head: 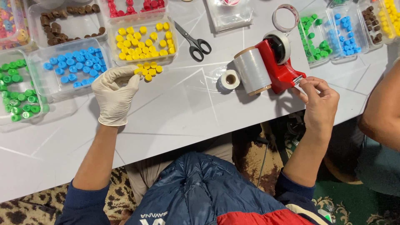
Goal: The person is wrapping small yellow pastry decorations with tape, using scissors to cut the tape.
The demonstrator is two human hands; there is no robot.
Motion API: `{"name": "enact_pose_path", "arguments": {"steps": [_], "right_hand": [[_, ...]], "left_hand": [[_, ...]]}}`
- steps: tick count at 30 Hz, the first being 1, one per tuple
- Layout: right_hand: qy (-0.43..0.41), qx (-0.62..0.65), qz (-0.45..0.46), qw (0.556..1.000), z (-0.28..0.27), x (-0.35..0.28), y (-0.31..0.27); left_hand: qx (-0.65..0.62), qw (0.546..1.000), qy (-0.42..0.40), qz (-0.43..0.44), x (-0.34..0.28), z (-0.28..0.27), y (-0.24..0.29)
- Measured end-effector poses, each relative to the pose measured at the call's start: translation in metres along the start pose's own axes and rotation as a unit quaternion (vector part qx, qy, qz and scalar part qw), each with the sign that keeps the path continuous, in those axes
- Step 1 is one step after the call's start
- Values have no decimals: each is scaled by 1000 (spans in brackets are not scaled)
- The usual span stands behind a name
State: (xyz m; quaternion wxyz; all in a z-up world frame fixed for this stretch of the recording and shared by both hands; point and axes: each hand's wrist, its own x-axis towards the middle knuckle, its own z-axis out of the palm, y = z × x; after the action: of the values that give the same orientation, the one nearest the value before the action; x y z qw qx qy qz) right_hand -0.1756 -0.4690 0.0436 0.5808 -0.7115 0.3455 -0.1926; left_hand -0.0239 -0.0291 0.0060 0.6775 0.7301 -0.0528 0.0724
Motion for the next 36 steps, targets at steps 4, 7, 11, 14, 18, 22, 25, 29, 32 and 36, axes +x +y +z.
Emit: {"name": "enact_pose_path", "arguments": {"steps": [4, 7, 11, 14, 18, 22, 25, 29, 32, 36], "right_hand": [[-21, 18, -3, 1000, 3, -1, -2], [-13, 16, 0, 1000, 5, 1, 3], [-16, 24, 24, 999, 13, -5, -6], [-63, 94, 38, 993, 9, 8, 11], [-74, 126, 48, 988, 4, 13, 25], [-67, 174, 28, 982, 11, 13, 30], [-52, 193, 4, 980, 14, 13, 34], [-63, 198, -15, 978, 13, 6, 35], [-76, 197, -19, 977, 14, 3, 27], [-88, 186, -28, 978, 10, 4, 34]], "left_hand": [[19, 1000, 5, 6, 1, 0, 0], [8, 1000, 0, 6, 1, 0, -4], [6, 1000, 8, 11, 1, -1, -6], [8, 1000, 13, 6, 1, 0, -9], [12, 1000, 15, 16, 1, 0, -13], [-1, 1000, -3, 16, 5, -8, -27], [-17, 1000, -17, 15, 8, -12, -35], [-16, 1000, -14, 14, 5, -9, -30], [-22, 1000, -11, 9, 7, -13, -35], [-25, 1000, -14, -4, 5, -12, -31]]}}
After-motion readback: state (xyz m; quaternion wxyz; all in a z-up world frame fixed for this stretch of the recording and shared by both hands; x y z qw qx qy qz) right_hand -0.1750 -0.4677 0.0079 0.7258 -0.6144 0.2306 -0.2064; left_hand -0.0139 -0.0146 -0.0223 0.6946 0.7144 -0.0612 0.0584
